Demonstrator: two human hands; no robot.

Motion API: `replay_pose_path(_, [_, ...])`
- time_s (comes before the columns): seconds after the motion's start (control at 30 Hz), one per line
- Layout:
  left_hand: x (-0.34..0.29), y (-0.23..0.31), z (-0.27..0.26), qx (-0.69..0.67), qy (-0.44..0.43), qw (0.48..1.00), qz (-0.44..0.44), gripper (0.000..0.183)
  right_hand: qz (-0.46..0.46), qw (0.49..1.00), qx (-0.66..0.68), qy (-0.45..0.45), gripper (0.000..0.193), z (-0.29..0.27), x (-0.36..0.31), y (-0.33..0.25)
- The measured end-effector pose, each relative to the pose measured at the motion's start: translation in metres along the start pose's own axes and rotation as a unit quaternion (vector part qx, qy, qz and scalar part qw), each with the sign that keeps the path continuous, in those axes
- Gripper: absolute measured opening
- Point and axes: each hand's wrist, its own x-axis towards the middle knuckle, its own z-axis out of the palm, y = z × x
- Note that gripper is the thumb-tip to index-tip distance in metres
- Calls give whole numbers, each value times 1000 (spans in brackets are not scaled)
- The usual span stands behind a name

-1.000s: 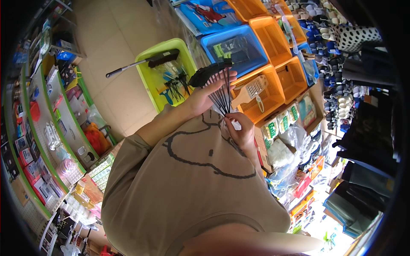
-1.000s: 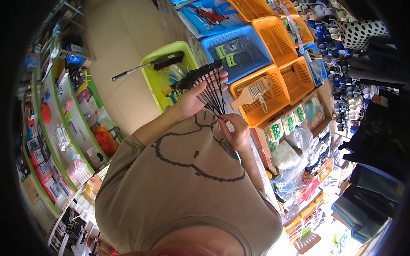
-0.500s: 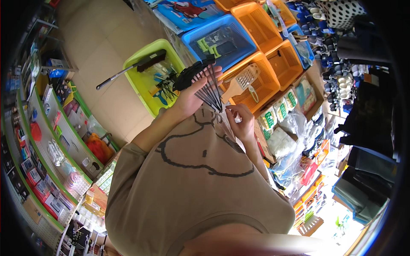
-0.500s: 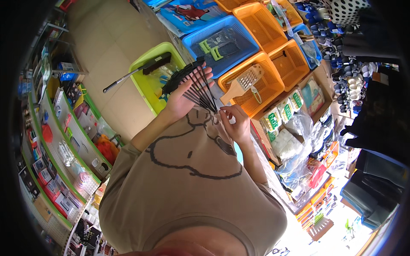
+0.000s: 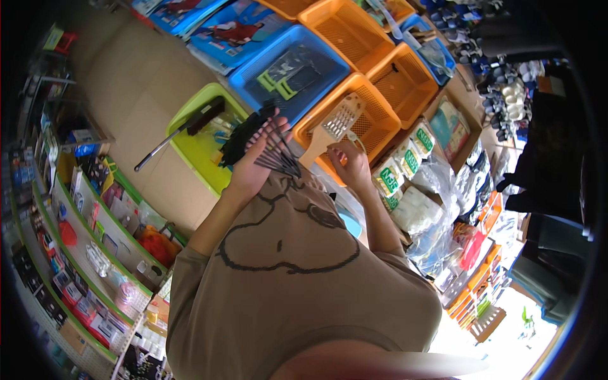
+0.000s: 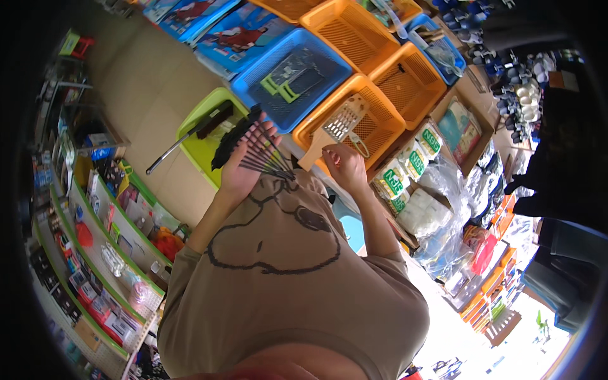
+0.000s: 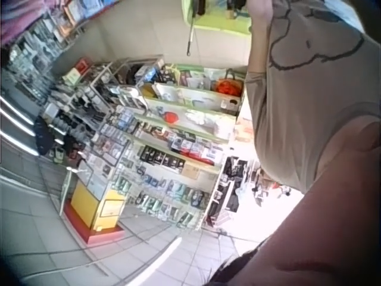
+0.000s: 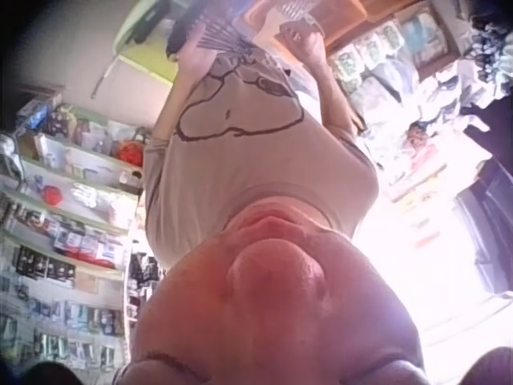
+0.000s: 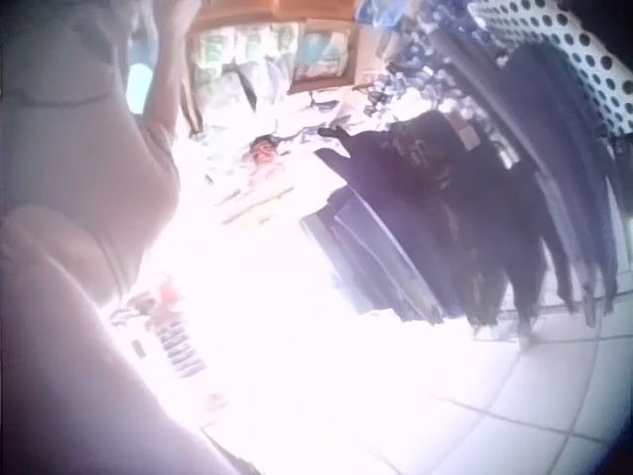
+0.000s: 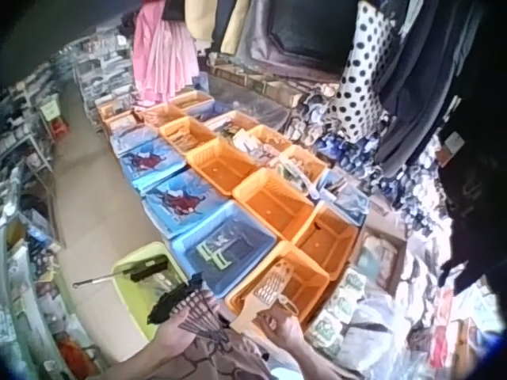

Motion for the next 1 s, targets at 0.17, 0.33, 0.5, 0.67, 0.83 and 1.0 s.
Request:
replay_pose_path(0.17, [10,-11,20,-31,43,998,34,61,63,995,-49,52,13,-33,38,79])
replay_pose_path(0.33, [16,-24,21,13,75,996,35,67,192,959,-106,182,18,-77,111,178])
replay_pose_path(0.5, [19,-31,28,36,132,990,40,69,312,924,-182,122,21,-76,189,336])
replay_pose_path(0.67, [11,-36,34,55,198,977,59,75,555,830,-38,42,29,-44,235,437])
replay_pose_path(0.83, [-10,-45,38,30,301,948,95,77,580,814,0,20,28,-14,265,388])
replay_pose_path(1.0, [-6,-45,34,7,333,939,83,78,555,818,130,71,27,-17,249,474])
